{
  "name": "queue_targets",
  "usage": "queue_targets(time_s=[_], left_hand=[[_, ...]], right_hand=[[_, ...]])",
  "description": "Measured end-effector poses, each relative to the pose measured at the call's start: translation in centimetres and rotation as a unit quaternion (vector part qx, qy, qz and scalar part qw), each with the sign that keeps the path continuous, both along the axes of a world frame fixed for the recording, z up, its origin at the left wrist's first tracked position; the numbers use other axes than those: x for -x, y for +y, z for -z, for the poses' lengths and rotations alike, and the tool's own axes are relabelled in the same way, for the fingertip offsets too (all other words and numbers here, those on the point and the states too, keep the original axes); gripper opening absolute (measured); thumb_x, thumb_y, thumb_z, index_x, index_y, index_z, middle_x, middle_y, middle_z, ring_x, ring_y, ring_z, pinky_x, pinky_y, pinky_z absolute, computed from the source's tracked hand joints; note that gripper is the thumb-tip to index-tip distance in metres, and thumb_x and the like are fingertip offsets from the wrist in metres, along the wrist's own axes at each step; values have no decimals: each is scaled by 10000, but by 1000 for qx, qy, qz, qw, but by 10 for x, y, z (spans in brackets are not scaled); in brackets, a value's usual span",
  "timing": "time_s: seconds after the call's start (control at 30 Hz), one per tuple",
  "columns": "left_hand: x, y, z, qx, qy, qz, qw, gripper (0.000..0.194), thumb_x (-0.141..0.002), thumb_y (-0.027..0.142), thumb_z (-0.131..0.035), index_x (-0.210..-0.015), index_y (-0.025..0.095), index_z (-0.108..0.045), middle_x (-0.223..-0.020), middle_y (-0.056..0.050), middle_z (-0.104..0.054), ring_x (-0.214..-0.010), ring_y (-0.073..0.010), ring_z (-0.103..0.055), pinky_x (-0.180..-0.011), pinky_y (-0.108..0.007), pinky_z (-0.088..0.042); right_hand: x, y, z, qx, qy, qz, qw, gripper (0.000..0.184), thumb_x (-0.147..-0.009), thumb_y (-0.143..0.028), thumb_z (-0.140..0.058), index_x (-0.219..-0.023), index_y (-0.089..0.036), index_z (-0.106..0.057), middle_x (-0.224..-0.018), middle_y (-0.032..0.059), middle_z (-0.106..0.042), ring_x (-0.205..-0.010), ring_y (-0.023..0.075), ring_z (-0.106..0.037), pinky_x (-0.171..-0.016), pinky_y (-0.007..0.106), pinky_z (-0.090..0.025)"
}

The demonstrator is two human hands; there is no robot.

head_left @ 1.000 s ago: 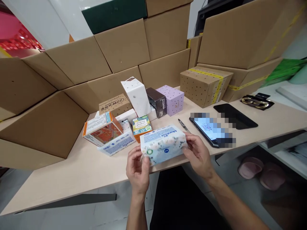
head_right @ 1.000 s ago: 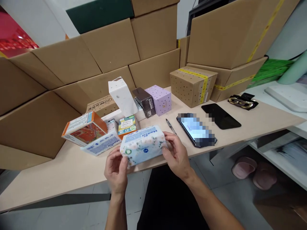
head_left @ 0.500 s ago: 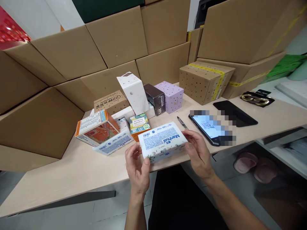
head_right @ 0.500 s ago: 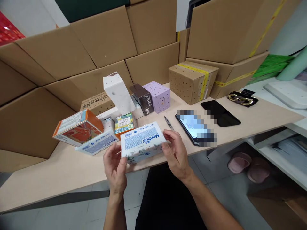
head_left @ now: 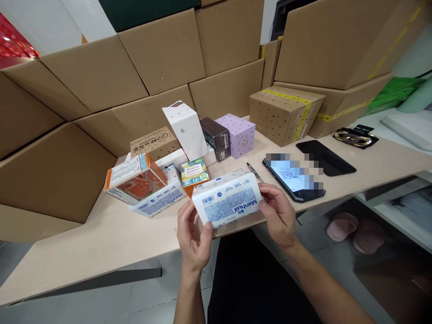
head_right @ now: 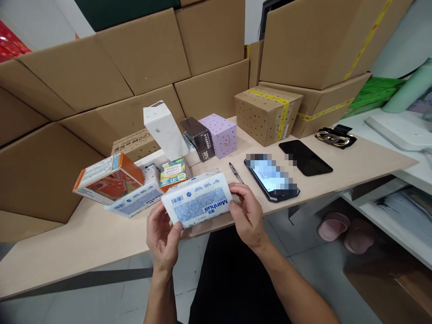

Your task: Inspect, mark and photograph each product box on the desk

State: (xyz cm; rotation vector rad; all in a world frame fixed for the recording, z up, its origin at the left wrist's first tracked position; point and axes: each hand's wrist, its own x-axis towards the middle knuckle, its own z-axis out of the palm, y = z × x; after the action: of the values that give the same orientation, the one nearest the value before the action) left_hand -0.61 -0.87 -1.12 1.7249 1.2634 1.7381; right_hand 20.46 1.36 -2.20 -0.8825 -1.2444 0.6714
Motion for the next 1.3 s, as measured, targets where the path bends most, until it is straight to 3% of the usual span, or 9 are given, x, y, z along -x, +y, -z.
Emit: queue_targets(time_s=[0.2,0.33,0.53,0.67,0.73,0.8,0.93,1.07,1.3], left_hand=[[0,4,7,-69,-53,-9,996,500,-866,332,-711,-1322,260,-519,-1304,-113,-538,-1278,-266,-550,-1071,-461,-499],[2,5,5,-66,-12,-20,998,514,-865,341,-704,-1344,273,-531,-1364,-120,-473,-1342,-289,-475,-1082,-480,-477],[3,5,3,-72,63,-29,995,506,-874,321,-697,-1350,301,-527,-1389,-117,-434,-1415,-305,-384,-1130,-529,-410],[3,6,1,-49,79,-16,996,467,-903,353,-671,-1344,308,-525,-1405,-117,-422,-1429,-302,-369,-1152,-530,-379],[2,6,-1,-41,93,-15,995,450,-916,369,-659,-1342,316,-529,-1406,-112,-420,-1433,-299,-362,-1160,-526,-366],[1,5,-3,-35,114,-17,993,453,-922,376,-655,-1352,319,-525,-1417,-111,-409,-1433,-298,-361,-1158,-522,-366],[0,4,-6,-24,151,-12,988,467,-927,386,-653,-1368,309,-519,-1426,-120,-397,-1426,-304,-376,-1139,-517,-391],[0,3,-7,-36,171,1,985,442,-938,395,-636,-1358,303,-533,-1424,-121,-389,-1423,-306,-385,-1117,-504,-421],[0,3,-6,-40,165,9,985,506,-951,470,-614,-1417,320,-487,-1513,-131,-346,-1476,-318,-324,-1133,-517,-401]], right_hand=[[1,1,2,-16,-8,32,999,247,-956,-187,-505,-1158,-265,-624,-1224,78,-654,-1206,229,-626,-1029,440,-547],[-15,13,-18,-32,-118,159,980,177,-937,-214,-550,-1091,-228,-638,-1140,91,-652,-1093,234,-642,-927,413,-557],[-30,41,-48,159,-491,144,844,424,-976,-330,-481,-1351,-162,-586,-1069,166,-598,-959,306,-623,-810,419,-503],[-27,49,-52,230,-574,79,782,498,-987,-267,-421,-1471,-190,-510,-1018,154,-585,-873,283,-620,-739,362,-447],[-29,52,-47,224,-546,73,804,490,-976,-247,-419,-1447,-219,-549,-986,128,-576,-820,251,-609,-744,357,-444],[-34,54,-38,198,-450,66,868,438,-966,-259,-417,-1340,-218,-641,-938,98,-575,-807,231,-602,-771,367,-462],[-43,57,-29,145,-65,-2,987,299,-909,-316,-472,-1077,-206,-692,-810,29,-604,-738,182,-605,-732,350,-504],[-42,52,-48,54,148,-68,985,273,-779,-255,-646,-1051,-256,-618,-904,5,-676,-824,160,-661,-793,340,-533],[-18,40,-98,3,146,-124,982,163,-949,-429,-602,-915,-271,-576,-572,-62,-586,-529,120,-548,-550,271,-425]])
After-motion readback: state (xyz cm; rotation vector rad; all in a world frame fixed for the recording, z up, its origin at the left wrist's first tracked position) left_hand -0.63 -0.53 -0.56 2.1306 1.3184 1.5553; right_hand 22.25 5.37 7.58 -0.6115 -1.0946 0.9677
